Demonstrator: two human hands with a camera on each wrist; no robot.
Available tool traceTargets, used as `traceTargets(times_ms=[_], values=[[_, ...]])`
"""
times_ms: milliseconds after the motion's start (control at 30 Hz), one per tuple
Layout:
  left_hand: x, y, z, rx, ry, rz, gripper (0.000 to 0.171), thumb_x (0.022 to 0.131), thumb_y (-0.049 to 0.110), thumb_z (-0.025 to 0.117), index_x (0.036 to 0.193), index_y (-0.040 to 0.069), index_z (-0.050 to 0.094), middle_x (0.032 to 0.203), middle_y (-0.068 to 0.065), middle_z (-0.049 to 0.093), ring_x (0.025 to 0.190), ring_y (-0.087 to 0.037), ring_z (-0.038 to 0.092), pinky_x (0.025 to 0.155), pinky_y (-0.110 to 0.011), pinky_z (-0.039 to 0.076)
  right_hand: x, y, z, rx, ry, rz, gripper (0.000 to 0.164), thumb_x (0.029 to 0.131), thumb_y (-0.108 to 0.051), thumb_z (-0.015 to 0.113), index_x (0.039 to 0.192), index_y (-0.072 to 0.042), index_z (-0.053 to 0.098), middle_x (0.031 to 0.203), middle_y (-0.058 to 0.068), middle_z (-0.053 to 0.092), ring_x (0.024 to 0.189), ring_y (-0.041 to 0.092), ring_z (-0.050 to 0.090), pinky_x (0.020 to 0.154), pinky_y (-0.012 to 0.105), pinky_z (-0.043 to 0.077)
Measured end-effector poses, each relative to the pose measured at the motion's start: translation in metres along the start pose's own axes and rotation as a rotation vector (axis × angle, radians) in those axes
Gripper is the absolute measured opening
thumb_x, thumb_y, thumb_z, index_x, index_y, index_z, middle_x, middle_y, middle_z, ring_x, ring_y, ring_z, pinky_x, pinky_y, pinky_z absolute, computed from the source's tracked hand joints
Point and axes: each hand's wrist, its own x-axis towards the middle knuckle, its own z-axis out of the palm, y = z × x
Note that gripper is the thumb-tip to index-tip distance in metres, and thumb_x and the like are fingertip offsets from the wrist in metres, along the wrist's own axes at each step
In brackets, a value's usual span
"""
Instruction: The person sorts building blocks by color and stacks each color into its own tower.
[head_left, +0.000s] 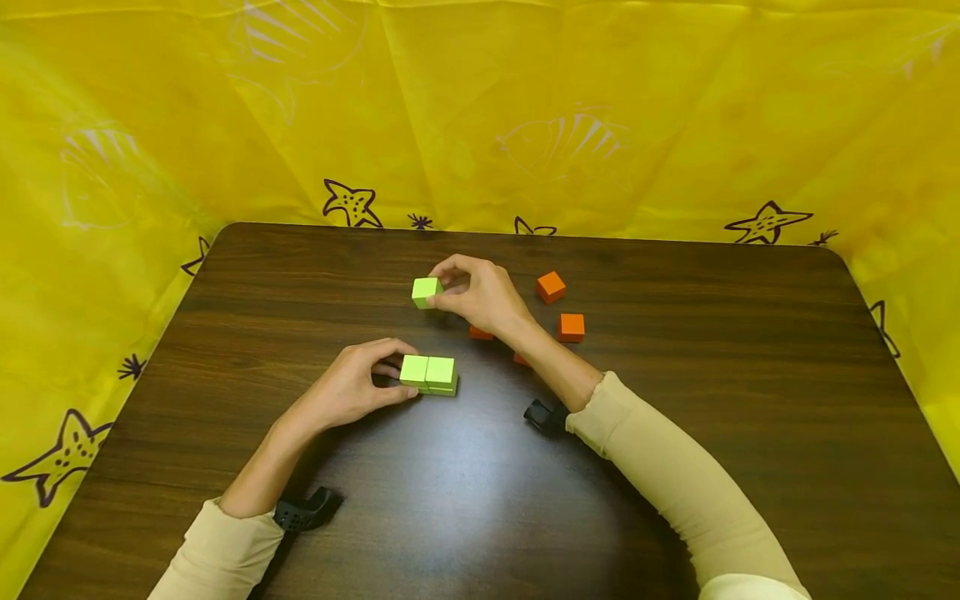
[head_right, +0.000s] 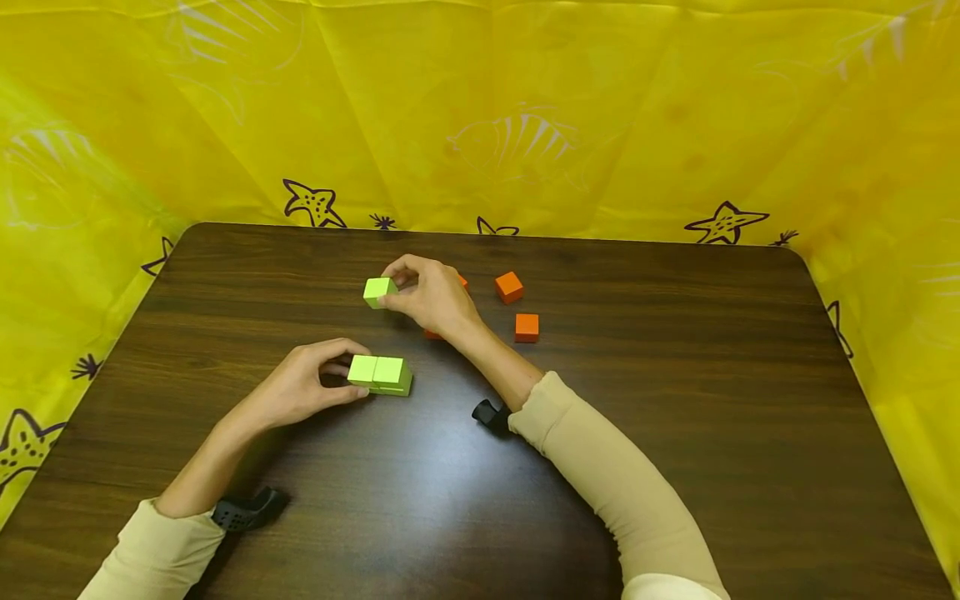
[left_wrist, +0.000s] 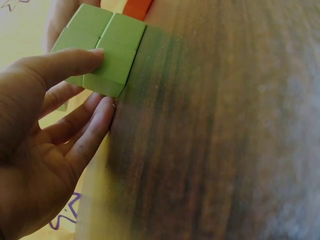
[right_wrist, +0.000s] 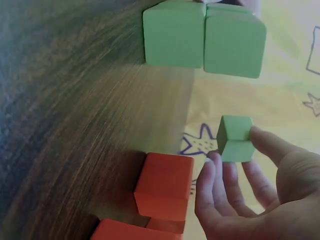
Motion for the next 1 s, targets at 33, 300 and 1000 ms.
traceTargets(times_ms=[33,300,1000], values=[[0.000,0.000,0.000,0.001,0.000,0.001,0.037,0.079,0.003,0.083,0.113,0.007,0.066,0.102,-0.005,0.068,0.092,-0.019,0.069,0.081,-0.030,0.059,-0.001,-0.001,-0.001,0.005,-0.001,-0.002,0.032,0.082,-0.022,0.084,0.110,-0.016,0.071,0.103,0.002,0.069,0.087,0.010,0.069,0.076,0.027,0.056],[0.001,-0.001,0.000,0.001,0.002,-0.003,0.037,0.080,0.004,0.083,0.112,0.008,0.067,0.102,-0.006,0.069,0.092,-0.019,0.070,0.081,-0.030,0.059,-0.012,-0.008,-0.005,0.034,-0.008,-0.012,0.031,0.081,-0.021,0.084,0.109,-0.016,0.071,0.100,0.000,0.069,0.086,0.008,0.069,0.074,0.027,0.057],[0.000,-0.003,0.001,0.007,0.002,-0.001,0.035,0.081,0.005,0.083,0.112,0.008,0.067,0.102,-0.005,0.069,0.092,-0.018,0.069,0.081,-0.030,0.059,-0.047,-0.023,-0.010,0.088,-0.035,-0.109,0.031,0.080,-0.015,0.085,0.107,-0.013,0.070,0.094,0.002,0.069,0.081,0.012,0.069,0.077,0.024,0.057]])
